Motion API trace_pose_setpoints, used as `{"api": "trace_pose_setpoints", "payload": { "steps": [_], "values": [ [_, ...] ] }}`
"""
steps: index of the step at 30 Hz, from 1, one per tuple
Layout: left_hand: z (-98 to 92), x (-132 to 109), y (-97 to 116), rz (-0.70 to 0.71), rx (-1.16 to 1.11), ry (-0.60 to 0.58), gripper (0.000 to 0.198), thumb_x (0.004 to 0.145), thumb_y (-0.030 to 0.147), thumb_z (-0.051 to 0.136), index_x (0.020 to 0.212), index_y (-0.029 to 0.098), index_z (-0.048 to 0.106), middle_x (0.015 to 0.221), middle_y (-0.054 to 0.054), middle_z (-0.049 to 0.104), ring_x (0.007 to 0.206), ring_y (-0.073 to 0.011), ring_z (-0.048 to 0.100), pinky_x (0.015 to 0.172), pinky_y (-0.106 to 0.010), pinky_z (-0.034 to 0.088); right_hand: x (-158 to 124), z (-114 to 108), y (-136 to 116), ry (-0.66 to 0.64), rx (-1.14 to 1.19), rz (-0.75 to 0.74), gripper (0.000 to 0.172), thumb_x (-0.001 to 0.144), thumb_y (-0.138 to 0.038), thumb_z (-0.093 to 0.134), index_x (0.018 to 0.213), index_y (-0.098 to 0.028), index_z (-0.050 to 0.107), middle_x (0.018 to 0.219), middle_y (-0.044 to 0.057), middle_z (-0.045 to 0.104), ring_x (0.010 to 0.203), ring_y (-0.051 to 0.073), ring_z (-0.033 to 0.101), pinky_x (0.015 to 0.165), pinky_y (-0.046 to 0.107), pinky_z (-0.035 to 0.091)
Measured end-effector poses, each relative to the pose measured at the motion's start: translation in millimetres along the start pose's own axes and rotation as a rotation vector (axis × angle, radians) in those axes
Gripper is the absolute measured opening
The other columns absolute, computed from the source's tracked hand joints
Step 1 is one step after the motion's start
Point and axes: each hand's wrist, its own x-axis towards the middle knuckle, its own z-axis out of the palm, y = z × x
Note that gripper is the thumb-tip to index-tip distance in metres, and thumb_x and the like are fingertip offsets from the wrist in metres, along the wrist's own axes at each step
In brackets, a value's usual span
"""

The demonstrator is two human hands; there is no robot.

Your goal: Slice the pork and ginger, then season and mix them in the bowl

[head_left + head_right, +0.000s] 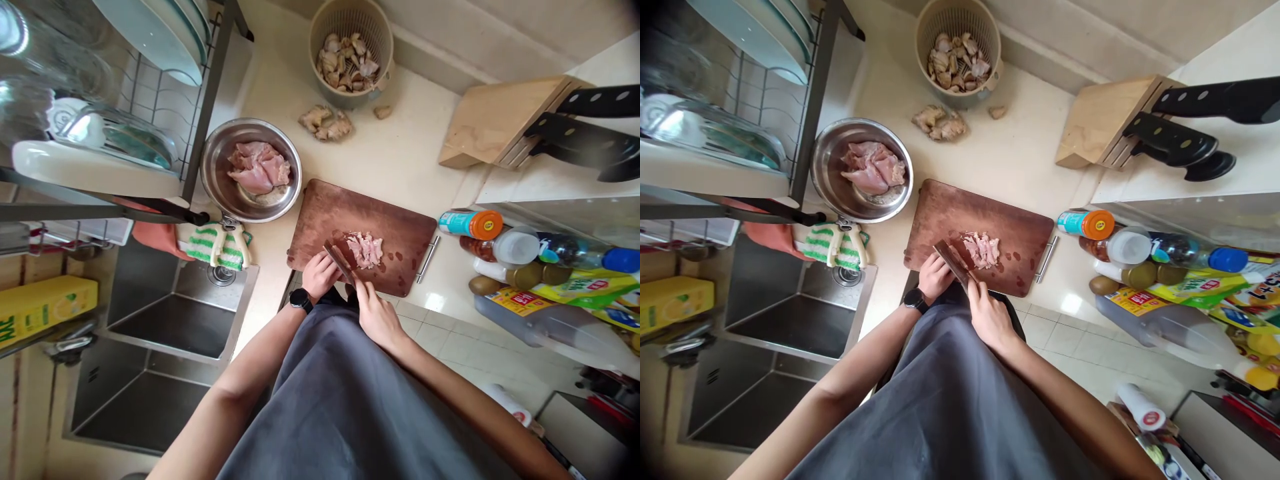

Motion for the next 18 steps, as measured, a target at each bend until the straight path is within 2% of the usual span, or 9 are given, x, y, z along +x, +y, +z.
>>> {"api": "trace_pose_setpoints", "payload": {
  "steps": [3, 6, 9, 12, 16, 18],
  "values": [
    [1.5, -1, 1, 0.004, 0.001, 0.013, 0.012, 0.094, 0.026, 0.058, 0.091, 0.018, 0.067, 0.092, -0.009, 0.071, 0.100, -0.0223, 0.067, 0.088, -0.038, 0.057, 2, -1, 2, -0.071, -0.032, 0.009, 0.052, 0.095, -0.008, 0.029, 0.147, -0.011, 0.032, 0.132, 0.022, 0.054, 0.077, 0.020, 0.072, 0.063, 0.029, 0.056],
    [1.9, -2, 0, -0.030, -0.036, -0.005, 0.016, 0.096, 0.027, 0.055, 0.094, 0.018, 0.068, 0.097, -0.010, 0.071, 0.104, -0.0228, 0.066, 0.089, -0.038, 0.057, 34, -22, -11, -0.047, -0.018, 0.015, 0.046, 0.098, -0.011, 0.025, 0.142, -0.013, 0.036, 0.130, 0.021, 0.055, 0.082, 0.020, 0.071, 0.069, 0.029, 0.056],
    [1.3, -2, -1, -0.048, -0.071, -0.013, 0.020, 0.097, 0.028, 0.051, 0.099, 0.018, 0.069, 0.101, -0.011, 0.071, 0.109, -0.0238, 0.065, 0.089, -0.040, 0.058, 62, -43, -23, 0.019, 0.015, -0.013, 0.044, 0.100, -0.014, 0.022, 0.142, -0.015, 0.033, 0.130, 0.019, 0.054, 0.086, 0.020, 0.071, 0.073, 0.030, 0.055],
    [0.5, 0, 0, -0.031, -0.061, 0.008, 0.017, 0.096, 0.027, 0.054, 0.098, 0.018, 0.068, 0.101, -0.011, 0.071, 0.108, -0.0236, 0.066, 0.091, -0.040, 0.058, 49, -35, -14, -0.009, 0.027, -0.007, 0.043, 0.099, -0.013, 0.024, 0.141, -0.016, 0.034, 0.134, 0.020, 0.053, 0.089, 0.021, 0.071, 0.074, 0.031, 0.056],
    [1.4, 0, 2, -0.058, -0.075, 0.010, 0.015, 0.094, 0.028, 0.059, 0.097, 0.018, 0.068, 0.101, -0.011, 0.071, 0.108, -0.0233, 0.066, 0.094, -0.040, 0.058, 11, -11, 3, -0.179, 0.000, 0.065, 0.048, 0.094, -0.008, 0.029, 0.142, -0.013, 0.036, 0.141, 0.023, 0.049, 0.087, 0.023, 0.072, 0.074, 0.034, 0.056],
    [2.4, 0, 2, -0.074, -0.090, 0.007, 0.016, 0.094, 0.031, 0.059, 0.098, 0.018, 0.069, 0.102, -0.011, 0.071, 0.110, -0.0239, 0.066, 0.094, -0.041, 0.058, 17, -15, 0, -0.162, 0.006, 0.060, 0.048, 0.095, -0.009, 0.028, 0.141, -0.013, 0.036, 0.139, 0.024, 0.050, 0.089, 0.024, 0.072, 0.076, 0.035, 0.056]
  ]
}}
